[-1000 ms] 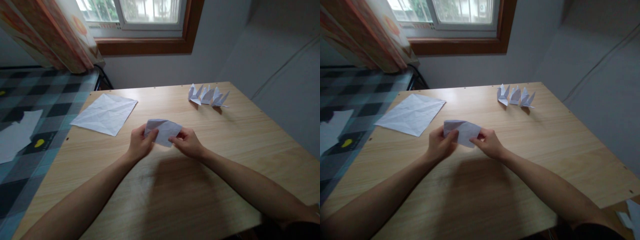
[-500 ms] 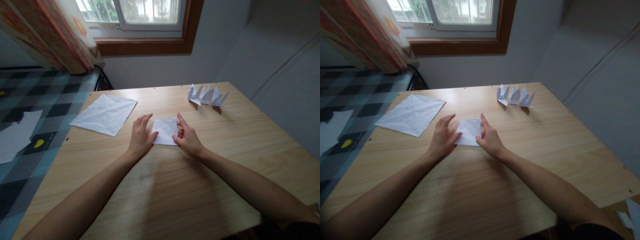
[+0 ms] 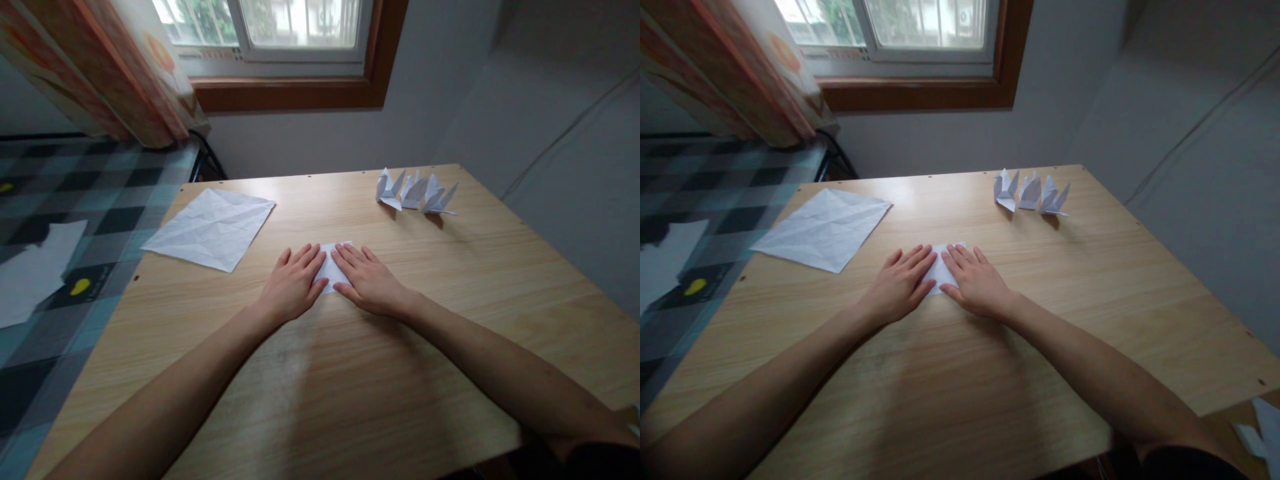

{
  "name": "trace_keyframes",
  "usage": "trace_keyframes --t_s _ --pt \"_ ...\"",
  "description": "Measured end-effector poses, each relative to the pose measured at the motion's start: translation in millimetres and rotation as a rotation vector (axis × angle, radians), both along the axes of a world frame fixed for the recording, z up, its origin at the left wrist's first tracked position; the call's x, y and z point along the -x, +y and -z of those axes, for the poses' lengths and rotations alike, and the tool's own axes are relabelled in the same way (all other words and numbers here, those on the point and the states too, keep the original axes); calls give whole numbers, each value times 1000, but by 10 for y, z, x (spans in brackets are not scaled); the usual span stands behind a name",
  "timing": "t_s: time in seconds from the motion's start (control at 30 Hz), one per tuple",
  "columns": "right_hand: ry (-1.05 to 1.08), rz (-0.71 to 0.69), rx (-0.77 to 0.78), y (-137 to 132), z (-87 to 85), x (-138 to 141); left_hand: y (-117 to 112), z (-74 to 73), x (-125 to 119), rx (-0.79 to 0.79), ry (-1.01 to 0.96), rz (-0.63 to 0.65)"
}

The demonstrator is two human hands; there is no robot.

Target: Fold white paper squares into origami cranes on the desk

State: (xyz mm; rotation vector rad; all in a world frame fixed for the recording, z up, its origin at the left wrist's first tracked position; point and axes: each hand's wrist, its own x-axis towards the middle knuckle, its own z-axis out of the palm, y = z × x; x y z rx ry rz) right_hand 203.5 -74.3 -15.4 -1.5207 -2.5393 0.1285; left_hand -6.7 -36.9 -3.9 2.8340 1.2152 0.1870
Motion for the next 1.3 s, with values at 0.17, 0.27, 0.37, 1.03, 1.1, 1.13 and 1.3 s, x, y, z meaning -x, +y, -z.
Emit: trace_keyframes --t_s 0.17,0.27,0.37,1.03,1.1,1.13,1.3 --pt "-38 16 39 3 -13 -114 -2 -23 22 16 44 17" --pt "-55 38 63 0 -10 -194 5 -31 44 27 55 32" --pt "-46 32 44 -4 0 -266 18 -30 62 39 52 54" --pt "261 -192 -285 -39 -27 -228 73 -71 106 -101 -313 163" --pt "262 -150 -275 -38 -20 -212 87 -67 103 -97 -328 133" --pt "258 -130 -267 -38 -17 -202 90 -65 101 -93 -323 121" --pt "266 -63 -212 -34 -6 -169 83 -51 92 -77 -267 42"
